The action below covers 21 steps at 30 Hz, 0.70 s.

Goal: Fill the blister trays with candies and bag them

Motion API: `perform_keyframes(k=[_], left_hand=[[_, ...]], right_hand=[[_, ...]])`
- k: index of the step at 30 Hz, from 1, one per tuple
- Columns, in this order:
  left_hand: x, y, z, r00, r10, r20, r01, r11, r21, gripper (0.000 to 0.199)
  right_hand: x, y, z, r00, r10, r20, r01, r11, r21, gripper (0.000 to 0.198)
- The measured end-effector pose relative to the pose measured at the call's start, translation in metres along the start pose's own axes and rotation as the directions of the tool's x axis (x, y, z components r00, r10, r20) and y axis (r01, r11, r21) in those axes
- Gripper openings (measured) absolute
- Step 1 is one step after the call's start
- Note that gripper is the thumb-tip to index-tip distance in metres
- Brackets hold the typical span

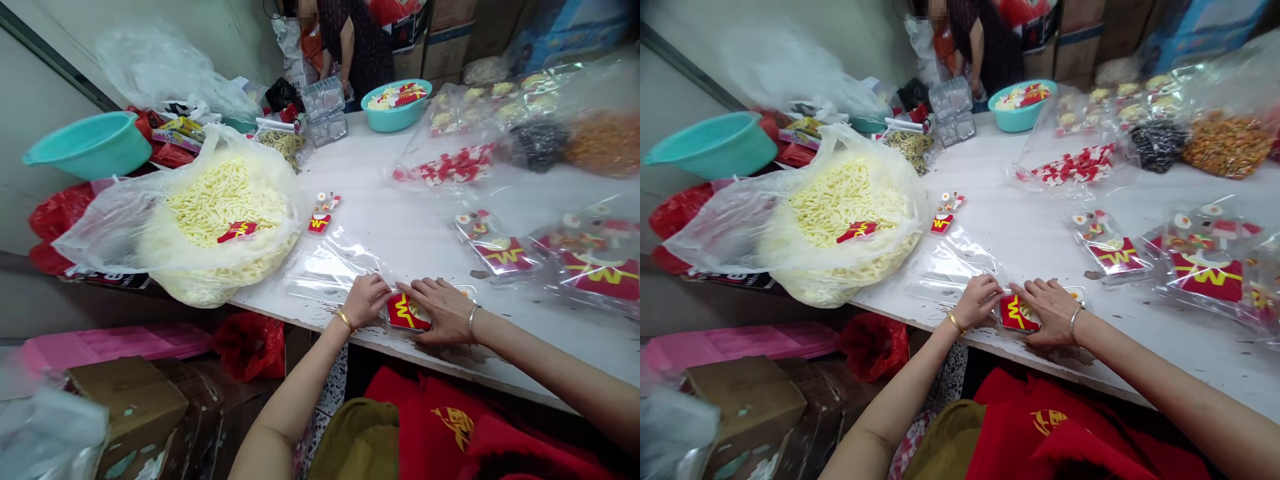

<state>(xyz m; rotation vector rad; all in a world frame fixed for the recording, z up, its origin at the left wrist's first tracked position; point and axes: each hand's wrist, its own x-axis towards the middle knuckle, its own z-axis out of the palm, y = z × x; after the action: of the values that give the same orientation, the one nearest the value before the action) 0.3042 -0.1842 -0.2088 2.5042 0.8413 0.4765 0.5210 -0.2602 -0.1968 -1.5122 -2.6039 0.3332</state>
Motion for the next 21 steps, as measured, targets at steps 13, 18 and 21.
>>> perform_keyframes(k=[13, 18, 21], left_hand=[[-0.005, 0.018, 0.009, 0.962, -0.251, -0.110, 0.273, 0.904, 0.329, 0.022], [-0.021, 0.015, 0.009, 0.946, -0.316, -0.072, 0.318, 0.864, 0.390, 0.020], [-0.028, 0.017, 0.014, 0.956, -0.289, -0.047, 0.286, 0.890, 0.356, 0.022]], right_hand=[[0.002, 0.003, 0.008, 0.996, 0.084, -0.011, -0.085, 0.995, -0.044, 0.091], [0.006, 0.002, 0.007, 0.981, 0.192, -0.008, -0.192, 0.979, -0.065, 0.091], [0.010, -0.002, 0.007, 0.963, 0.270, -0.006, -0.270, 0.959, -0.085, 0.087]])
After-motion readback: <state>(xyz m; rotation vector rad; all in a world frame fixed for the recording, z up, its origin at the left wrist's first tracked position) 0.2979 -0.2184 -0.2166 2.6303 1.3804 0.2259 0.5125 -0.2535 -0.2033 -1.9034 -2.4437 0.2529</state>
